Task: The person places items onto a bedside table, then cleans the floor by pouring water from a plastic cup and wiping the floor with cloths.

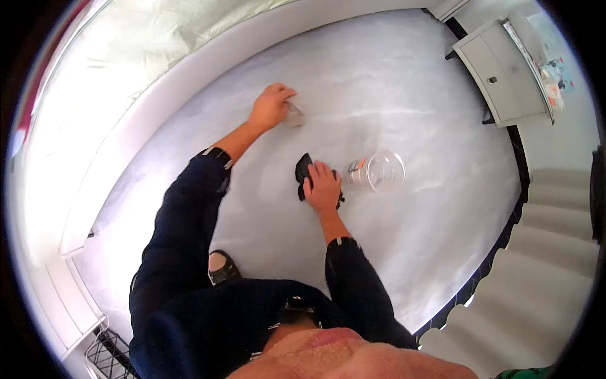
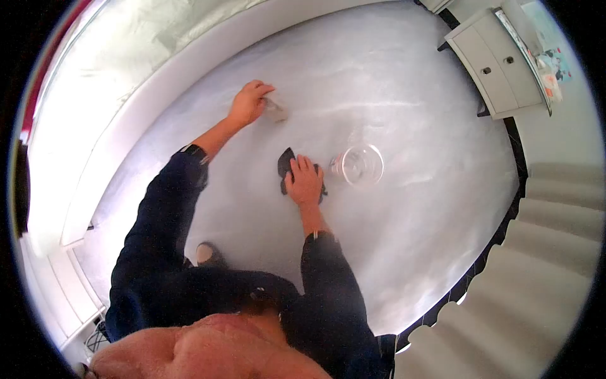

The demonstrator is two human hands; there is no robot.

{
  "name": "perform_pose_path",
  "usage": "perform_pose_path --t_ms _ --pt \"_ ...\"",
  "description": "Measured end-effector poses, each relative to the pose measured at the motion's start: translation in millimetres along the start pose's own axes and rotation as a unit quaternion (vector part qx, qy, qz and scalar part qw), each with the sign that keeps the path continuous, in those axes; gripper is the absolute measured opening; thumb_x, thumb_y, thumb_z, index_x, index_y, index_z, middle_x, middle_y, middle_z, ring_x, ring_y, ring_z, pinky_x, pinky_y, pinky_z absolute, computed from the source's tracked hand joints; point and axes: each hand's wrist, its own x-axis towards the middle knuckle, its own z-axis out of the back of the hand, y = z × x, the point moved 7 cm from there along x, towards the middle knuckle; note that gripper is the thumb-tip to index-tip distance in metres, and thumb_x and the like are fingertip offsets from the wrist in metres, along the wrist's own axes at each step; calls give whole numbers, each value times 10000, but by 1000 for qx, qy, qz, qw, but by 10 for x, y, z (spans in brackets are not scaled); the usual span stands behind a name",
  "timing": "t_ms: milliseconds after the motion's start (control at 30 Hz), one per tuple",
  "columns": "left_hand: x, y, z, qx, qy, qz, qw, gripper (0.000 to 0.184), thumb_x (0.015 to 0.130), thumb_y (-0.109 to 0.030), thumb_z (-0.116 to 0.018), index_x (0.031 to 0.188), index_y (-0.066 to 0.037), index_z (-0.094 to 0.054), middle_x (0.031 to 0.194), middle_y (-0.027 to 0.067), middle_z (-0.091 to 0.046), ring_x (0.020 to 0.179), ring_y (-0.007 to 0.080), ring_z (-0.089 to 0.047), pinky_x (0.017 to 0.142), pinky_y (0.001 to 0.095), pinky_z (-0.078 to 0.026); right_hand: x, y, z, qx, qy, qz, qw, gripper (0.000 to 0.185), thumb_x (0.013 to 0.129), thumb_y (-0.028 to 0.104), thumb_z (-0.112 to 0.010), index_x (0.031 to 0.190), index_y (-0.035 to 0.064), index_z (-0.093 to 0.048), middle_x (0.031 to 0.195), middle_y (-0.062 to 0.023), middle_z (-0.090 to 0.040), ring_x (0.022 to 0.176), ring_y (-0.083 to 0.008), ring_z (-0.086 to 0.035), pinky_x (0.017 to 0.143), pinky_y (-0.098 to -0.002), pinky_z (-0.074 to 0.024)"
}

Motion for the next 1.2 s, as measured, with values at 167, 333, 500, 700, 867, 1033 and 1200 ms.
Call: perform_pose_path --t_ms 167,333,500,700,867,1033,1200 --pt "195 -35 -1452 126 139 -63 980 429 916 -311 -474 1319 -164 -496 1421 74 -412 1319 278 -339 1071 523 -252 54 -25 12 -8 -10 -8 1000 366 779 240 -594 1114 96 -623 1229 -84 -584 1134 -255 -541 920 -505 -353" --pt "693 -40 -2151 141 194 -91 967 542 975 -404 -403 1464 -202 -288 1545 53 -219 1436 235 -136 1149 494 -114 93 -35 4 -17 32 -41 998 373 776 246 -584 1122 118 -634 1237 -59 -591 1143 -249 -539 929 -501 -349" --pt "1575 191 -2486 160 184 -69 967 530 972 -419 -395 1455 -218 -314 1539 33 -244 1428 245 -162 1147 489 -109 127 -40 13 -15 51 -58 997 396 722 250 -612 1101 132 -619 1219 -49 -578 1155 -216 -520 932 -512 -354" --pt "2358 781 -2608 249 133 -19 959 528 970 -440 -390 1446 -220 -334 1530 25 -267 1422 248 -184 1130 526 -133 115 -59 -12 -28 70 -74 994 407 724 297 -588 1104 157 -627 1224 -12 -577 1157 -193 -524 941 -480 -334" --pt "2384 1657 -1878 304 125 115 938 526 989 -453 -332 1456 -211 -309 1540 50 -238 1423 238 -193 1146 485 -159 134 -24 -22 -42 71 -72 994 391 731 297 -570 1094 172 -643 1239 2 -581 1143 -181 -534 931 -452 -345" --pt "2017 2378 -1468 294 117 169 934 519 991 -429 -337 1454 -195 -312 1535 56 -245 1418 235 -205 1142 460 -182 155 -14 -17 -50 73 -69 994 380 732 307 -554 1076 180 -653 1243 2 -581 1133 -193 -540 914 -445 -364" --pt "1533 2537 -1106 293 125 165 934 511 993 -404 -343 1451 -179 -315 1531 62 -252 1413 232 -218 1138 436 -204 66 -38 -89 -65 94 -60 992 402 792 355 -509 1095 123 -636 1232 -55 -592 1123 -258 -543 919 -450 -351"
